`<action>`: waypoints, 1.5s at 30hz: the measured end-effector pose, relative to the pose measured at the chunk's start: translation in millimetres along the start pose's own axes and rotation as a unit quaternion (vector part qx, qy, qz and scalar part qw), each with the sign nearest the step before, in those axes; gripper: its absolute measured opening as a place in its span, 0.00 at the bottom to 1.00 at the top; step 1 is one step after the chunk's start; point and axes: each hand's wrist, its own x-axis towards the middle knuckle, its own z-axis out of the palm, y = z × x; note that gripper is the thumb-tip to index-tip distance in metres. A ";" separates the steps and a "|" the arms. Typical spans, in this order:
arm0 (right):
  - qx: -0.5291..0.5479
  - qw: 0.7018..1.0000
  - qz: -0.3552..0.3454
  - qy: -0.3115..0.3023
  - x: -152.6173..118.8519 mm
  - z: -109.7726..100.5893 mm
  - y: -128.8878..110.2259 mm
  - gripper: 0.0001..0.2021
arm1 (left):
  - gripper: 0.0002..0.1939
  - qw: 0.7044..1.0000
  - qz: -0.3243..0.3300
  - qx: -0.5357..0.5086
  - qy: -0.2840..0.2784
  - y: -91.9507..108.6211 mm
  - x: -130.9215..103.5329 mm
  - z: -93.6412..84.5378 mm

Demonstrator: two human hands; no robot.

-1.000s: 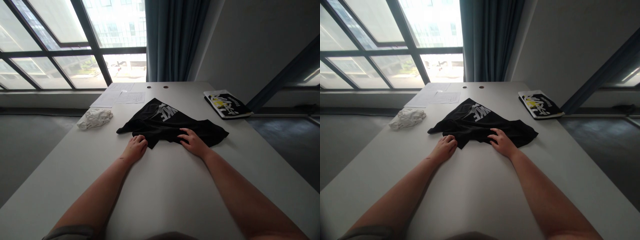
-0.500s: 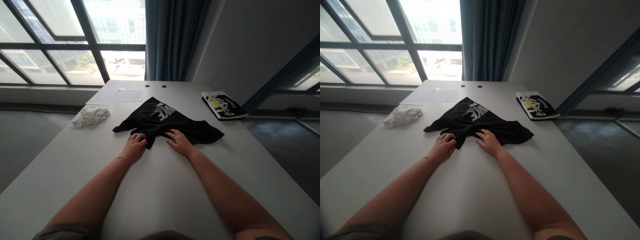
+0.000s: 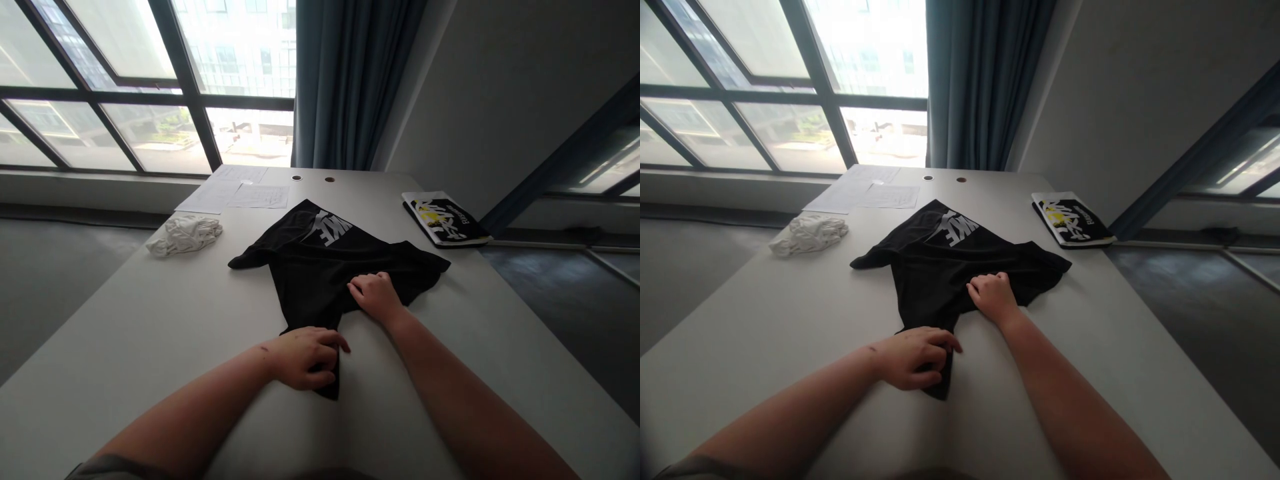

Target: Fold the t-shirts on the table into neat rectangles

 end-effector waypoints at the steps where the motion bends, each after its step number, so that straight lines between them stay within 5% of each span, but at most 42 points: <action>1: -0.002 1.000 0.006 -0.016 -6.3 -2.9 -2.9 0.13 | 0.05 0.999 -0.012 -0.015 0.031 -0.7 -1.6 -2.7; 5: 0.010 0.996 0.051 -0.070 -34.9 -8.2 -12.0 0.13 | 0.14 0.976 -0.129 0.062 0.161 -26.7 -10.3 -12.0; 10: 0.012 0.965 0.222 -0.138 -41.9 -14.3 4.5 0.15 | 0.24 0.927 -0.285 0.202 0.138 -69.9 -13.4 -4.1; 13: 0.002 0.938 0.302 -0.167 -32.8 -21.8 32.7 0.16 | 0.25 0.892 -0.354 0.257 0.113 -66.7 -9.4 3.6; 17: -0.016 0.916 0.365 -0.163 -29.6 -24.6 63.3 0.19 | 0.27 0.866 -0.385 0.309 0.084 -36.7 -2.3 8.9; 22: -0.094 0.927 0.358 -0.069 -30.5 -3.0 62.5 0.19 | 0.27 0.863 -0.359 0.353 0.024 -1.7 9.4 16.3; 25: -0.097 0.944 0.313 -0.022 -17.4 18.6 56.1 0.20 | 0.20 0.878 -0.336 0.340 -0.021 16.9 19.5 22.7; 30: -0.051 0.974 0.212 -0.056 22.0 44.6 58.6 0.27 | 0.17 0.921 -0.222 0.301 -0.107 50.3 26.9 23.4; 34: -0.022 0.986 0.120 -0.111 57.7 46.4 65.0 0.29 | 0.20 0.940 -0.172 0.260 -0.142 68.3 21.5 8.4; 42: 0.012 0.985 0.114 -0.126 144.6 49.4 40.5 0.27 | 0.11 0.984 -0.020 0.059 -0.169 42.1 11.5 6.0; 45: 0.020 0.989 0.109 -0.102 156.4 62.6 20.2 0.29 | 0.15 0.991 -0.035 0.000 -0.128 22.6 7.1 3.5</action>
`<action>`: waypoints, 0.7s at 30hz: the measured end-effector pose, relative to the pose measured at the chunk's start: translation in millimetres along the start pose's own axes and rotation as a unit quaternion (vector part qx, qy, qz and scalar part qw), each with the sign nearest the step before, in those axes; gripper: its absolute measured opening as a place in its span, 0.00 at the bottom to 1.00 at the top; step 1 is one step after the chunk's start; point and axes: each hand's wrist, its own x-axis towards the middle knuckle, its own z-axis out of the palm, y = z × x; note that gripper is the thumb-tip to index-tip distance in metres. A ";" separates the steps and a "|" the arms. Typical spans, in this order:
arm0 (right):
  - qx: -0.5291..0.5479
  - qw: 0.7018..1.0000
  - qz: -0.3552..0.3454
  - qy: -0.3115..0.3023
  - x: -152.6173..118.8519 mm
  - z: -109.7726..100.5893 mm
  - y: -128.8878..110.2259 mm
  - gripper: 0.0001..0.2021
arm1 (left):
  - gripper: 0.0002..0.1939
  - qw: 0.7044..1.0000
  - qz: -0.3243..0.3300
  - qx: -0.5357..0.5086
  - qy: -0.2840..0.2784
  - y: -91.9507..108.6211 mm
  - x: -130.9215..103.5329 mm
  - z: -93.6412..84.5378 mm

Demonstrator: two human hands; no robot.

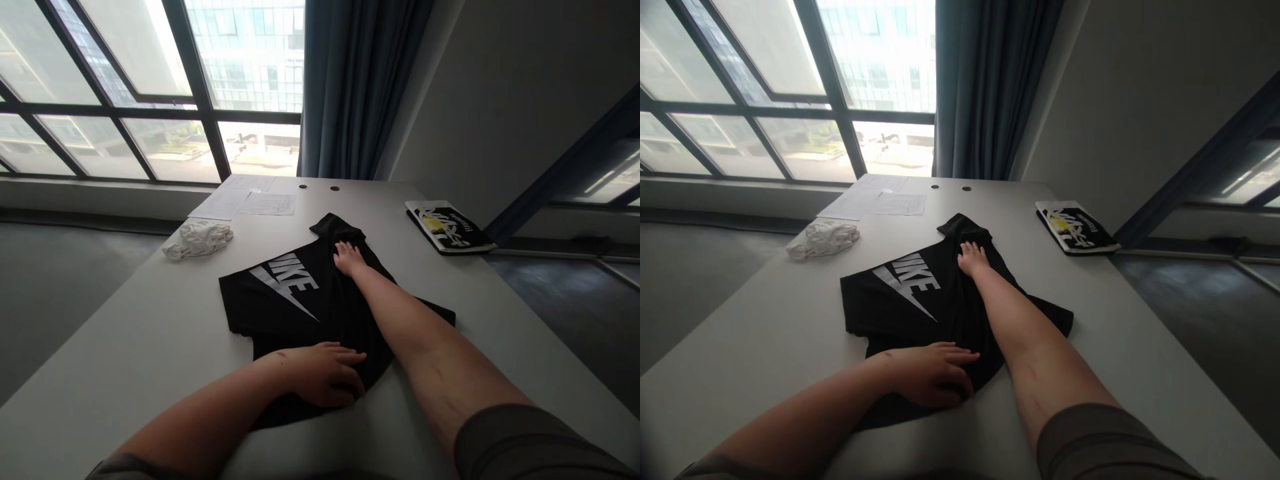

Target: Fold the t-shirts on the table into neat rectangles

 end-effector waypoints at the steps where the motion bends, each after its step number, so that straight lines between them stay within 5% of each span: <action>1: 0.003 1.000 -0.010 0.007 0.6 3.8 -4.7 0.29 | 0.15 0.999 -0.024 -0.010 0.029 -8.1 -2.3 -3.3; 6: 0.011 0.998 -0.063 0.021 -0.9 9.9 -8.6 0.29 | 0.10 0.951 -0.221 0.076 0.205 -62.7 -21.5 -23.7; 11: 0.023 0.988 -0.084 0.125 -25.4 3.2 -8.0 0.23 | 0.14 0.898 -0.301 0.174 0.269 -112.6 -44.5 -26.2; 15: 0.037 0.975 -0.064 0.212 -77.9 -11.2 -12.0 0.17 | 0.21 0.874 -0.345 0.177 0.292 -123.4 -49.5 -20.7; 21: -0.036 0.998 0.016 0.043 -174.5 -26.1 -19.8 0.18 | 0.24 0.857 -0.380 0.169 0.305 -122.0 -37.0 -17.2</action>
